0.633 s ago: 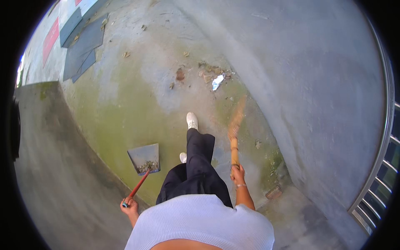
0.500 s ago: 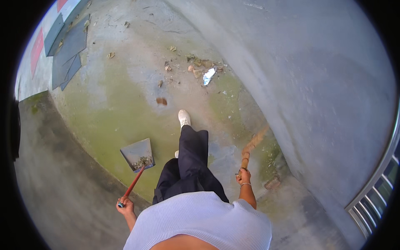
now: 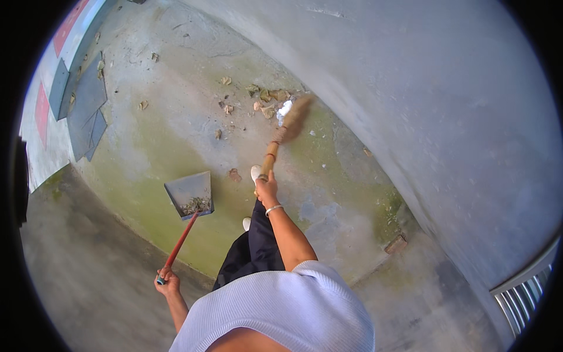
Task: The person sweeps a concrete courtyard using a traditional straw broom and a red dustpan. They gather dry leaves, paper scraps, and small debris into piles and sweep them into the dustpan. The person moves around the area, sweeping near a scooter and potted plants, and repeatedly collects the debris into the dustpan.
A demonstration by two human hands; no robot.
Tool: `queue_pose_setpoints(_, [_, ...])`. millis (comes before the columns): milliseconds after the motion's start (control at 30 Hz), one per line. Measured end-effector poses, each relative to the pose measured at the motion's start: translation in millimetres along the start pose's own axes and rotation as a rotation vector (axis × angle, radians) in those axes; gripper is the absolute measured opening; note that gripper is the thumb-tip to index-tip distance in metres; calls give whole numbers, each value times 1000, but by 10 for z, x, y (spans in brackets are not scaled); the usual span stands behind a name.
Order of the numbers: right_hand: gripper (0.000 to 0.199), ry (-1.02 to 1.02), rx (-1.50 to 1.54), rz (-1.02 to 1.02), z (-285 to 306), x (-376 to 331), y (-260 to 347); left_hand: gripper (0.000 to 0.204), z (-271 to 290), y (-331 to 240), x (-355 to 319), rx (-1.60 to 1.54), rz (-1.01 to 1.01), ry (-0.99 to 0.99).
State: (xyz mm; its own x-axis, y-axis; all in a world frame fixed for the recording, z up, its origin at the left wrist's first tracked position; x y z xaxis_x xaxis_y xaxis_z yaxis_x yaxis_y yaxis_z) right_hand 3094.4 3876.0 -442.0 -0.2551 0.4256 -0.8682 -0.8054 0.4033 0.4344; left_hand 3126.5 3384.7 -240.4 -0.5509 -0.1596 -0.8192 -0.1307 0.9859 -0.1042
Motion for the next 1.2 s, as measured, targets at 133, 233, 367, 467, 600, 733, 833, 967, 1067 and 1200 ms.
queue_pose_setpoints(133, [65, 210, -72, 210, 36, -85, 848, 19, -660, 271, -58, -30, -44, -4])
queue_pose_setpoints(233, [57, 208, -225, 270, 535, -295, 1010, 17, -854, 387, -11, -54, -36, -12])
queue_pose_setpoints(367, [46, 44, -194, 104, 1233, -658, 703, 18, -1009, 468, 194, -118, -29, 12])
queue_pose_setpoints(467, [33, -204, -172, -143, 1911, -976, 649, 23, -1211, 370, 407, -152, -26, -24])
queue_pose_setpoints(600, [13, -490, -178, -206, 2889, -636, 620, 31, -1419, 345, 655, -46, -92, -78])
queue_pose_setpoints(733, [11, -610, -304, -243, 3112, 127, 878, 26, -1386, 35, 653, -104, -51, -66])
queue_pose_setpoints(833, [20, -470, -634, 112, 2508, 445, 1157, 24, -1385, -171, 556, -108, -25, -86])
queue_pose_setpoints(967, [45, -322, -563, 289, 1573, -195, 1073, 22, -1261, -353, 503, -99, 8, -72])
queue_pose_setpoints(1067, [54, -334, -636, 454, 1717, -915, 711, 23, -1057, -431, 496, -114, -10, -80])
queue_pose_setpoints(1200, [50, -380, -476, 363, 2130, -1719, -176, 23, -921, -752, 307, -129, -62, -105])
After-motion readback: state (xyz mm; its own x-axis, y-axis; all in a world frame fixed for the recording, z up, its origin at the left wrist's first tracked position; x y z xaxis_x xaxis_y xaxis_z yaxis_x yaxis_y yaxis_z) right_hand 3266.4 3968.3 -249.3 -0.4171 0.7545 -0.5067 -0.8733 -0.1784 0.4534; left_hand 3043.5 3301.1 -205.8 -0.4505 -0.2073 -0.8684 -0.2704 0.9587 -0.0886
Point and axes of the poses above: each hand's wrist, its own x-axis towards the middle knuckle, its own z-axis out of the back of the hand, y = z × x, the point moved 6 cm from there along x, towards the middle knuckle, and after that the axes turned 13 degrees about -x, right-handed, at the moved point
